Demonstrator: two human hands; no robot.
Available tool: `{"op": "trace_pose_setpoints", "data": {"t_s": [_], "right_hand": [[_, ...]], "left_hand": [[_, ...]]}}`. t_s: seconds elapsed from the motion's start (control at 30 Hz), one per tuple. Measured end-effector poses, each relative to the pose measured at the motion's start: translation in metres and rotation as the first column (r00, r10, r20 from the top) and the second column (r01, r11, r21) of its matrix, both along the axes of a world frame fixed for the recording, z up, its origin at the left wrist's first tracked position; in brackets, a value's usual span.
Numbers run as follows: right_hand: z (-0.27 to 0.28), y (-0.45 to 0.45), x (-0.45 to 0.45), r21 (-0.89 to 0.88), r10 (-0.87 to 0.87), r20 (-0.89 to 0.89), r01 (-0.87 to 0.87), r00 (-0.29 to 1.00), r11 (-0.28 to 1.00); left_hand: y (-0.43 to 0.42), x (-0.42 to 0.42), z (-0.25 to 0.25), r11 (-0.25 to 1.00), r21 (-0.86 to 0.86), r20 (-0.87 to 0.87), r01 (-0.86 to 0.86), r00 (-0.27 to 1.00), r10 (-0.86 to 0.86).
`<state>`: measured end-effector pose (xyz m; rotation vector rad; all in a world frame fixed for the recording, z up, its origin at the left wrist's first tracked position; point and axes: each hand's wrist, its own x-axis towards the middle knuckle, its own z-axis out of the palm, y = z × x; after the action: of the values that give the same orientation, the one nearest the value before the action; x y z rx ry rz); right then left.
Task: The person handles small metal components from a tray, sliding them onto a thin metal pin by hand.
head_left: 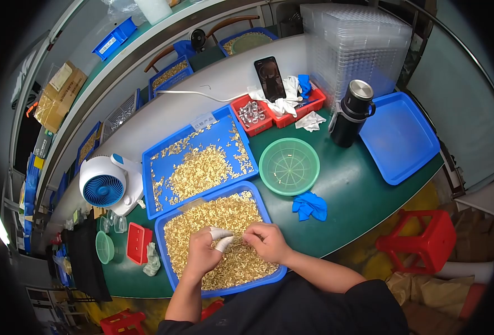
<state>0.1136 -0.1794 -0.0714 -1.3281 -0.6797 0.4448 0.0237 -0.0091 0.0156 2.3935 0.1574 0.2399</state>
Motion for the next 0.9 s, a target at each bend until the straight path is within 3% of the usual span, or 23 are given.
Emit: {"op": "trace_pose_setpoints", "data": {"t_s": [0.13,0.2,0.3,0.37,0.43,0.53,0.63,0.73,0.8,0.9], "right_hand": [[0.003,-0.001,0.002,-0.053,0.066,0.049,-0.063,0.997,0.997],[0.004,-0.002,0.001,-0.034,0.016,-0.020,-0.016,1.000,0.999],[-0.005,-0.002,-0.002,0.031,-0.052,-0.101,0.055,0.994,0.998],[-0.008,0.000,-0.002,0.058,-0.066,-0.113,0.073,0.991,0.996],[-0.006,0.000,-0.001,0.053,-0.060,-0.090,0.065,0.994,0.996],[-0.012,0.001,-0.002,0.049,-0.042,-0.114,0.048,0.993,0.998],[-0.014,0.001,-0.002,0.055,-0.040,-0.110,0.046,0.993,0.997],[-0.014,0.001,-0.001,0.052,-0.006,-0.137,0.013,0.991,0.999],[-0.008,0.000,0.000,0.035,-0.005,-0.121,0.009,0.993,0.999],[0.000,-0.001,0.002,0.004,0.013,-0.108,-0.012,0.994,1.000]], "left_hand": [[-0.001,0.002,0.001,0.998,-0.007,-0.018,0.063,0.998,-0.063],[0.004,0.005,0.007,0.998,-0.024,-0.071,0.063,0.995,-0.064],[0.038,0.010,0.019,0.998,0.020,0.017,0.064,0.998,-0.064],[0.063,0.022,0.029,0.988,0.130,0.097,-0.081,0.993,0.068],[0.087,0.041,0.026,0.953,0.084,0.315,-0.292,0.915,0.253],[0.082,0.053,0.049,0.877,0.230,0.452,-0.423,0.844,0.289],[0.076,0.033,0.035,0.902,0.261,0.337,-0.343,0.909,0.247],[0.058,-0.003,0.023,0.978,0.174,-0.173,-0.111,0.975,0.142],[0.034,-0.018,0.018,0.962,0.262,-0.300,0.071,0.954,0.012],[0.013,-0.036,-0.016,0.963,0.253,-0.349,0.093,0.937,0.002]]}}
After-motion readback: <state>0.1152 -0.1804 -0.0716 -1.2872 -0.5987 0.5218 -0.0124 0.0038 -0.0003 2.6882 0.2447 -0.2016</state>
